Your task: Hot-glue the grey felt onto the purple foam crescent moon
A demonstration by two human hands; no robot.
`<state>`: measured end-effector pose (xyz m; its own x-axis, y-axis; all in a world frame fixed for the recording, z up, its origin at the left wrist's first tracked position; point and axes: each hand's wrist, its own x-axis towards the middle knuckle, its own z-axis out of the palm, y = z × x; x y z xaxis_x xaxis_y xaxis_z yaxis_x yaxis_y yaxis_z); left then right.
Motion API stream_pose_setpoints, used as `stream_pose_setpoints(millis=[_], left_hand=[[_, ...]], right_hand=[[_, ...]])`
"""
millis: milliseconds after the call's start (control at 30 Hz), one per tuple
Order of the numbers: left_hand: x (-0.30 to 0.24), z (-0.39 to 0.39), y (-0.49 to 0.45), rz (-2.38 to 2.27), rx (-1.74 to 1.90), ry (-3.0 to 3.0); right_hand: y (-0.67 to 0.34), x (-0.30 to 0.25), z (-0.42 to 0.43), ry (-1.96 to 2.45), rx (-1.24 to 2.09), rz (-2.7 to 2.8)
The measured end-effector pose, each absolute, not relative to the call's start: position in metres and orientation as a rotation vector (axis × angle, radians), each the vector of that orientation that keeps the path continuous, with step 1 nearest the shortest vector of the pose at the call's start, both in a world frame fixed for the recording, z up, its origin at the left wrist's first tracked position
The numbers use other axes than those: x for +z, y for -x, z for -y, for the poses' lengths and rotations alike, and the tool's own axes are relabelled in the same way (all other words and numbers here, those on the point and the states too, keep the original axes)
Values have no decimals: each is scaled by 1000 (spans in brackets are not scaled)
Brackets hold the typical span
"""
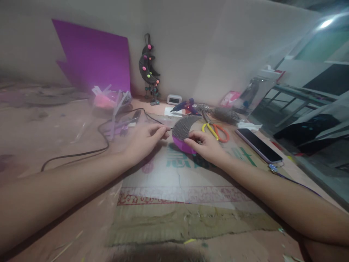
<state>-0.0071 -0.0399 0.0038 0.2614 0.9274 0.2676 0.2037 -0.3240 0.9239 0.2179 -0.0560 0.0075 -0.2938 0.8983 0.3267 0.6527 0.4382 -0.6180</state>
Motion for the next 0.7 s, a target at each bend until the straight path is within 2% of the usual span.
stream_pose_setpoints(millis=[400, 700], left_hand=[[7, 39, 6, -1100, 1149, -1694], [-2, 34, 5, -958, 1118, -1688]], right_hand=[[-220, 6, 55, 1315, 509, 2042], [-218, 8, 55, 1309, 500, 2046]])
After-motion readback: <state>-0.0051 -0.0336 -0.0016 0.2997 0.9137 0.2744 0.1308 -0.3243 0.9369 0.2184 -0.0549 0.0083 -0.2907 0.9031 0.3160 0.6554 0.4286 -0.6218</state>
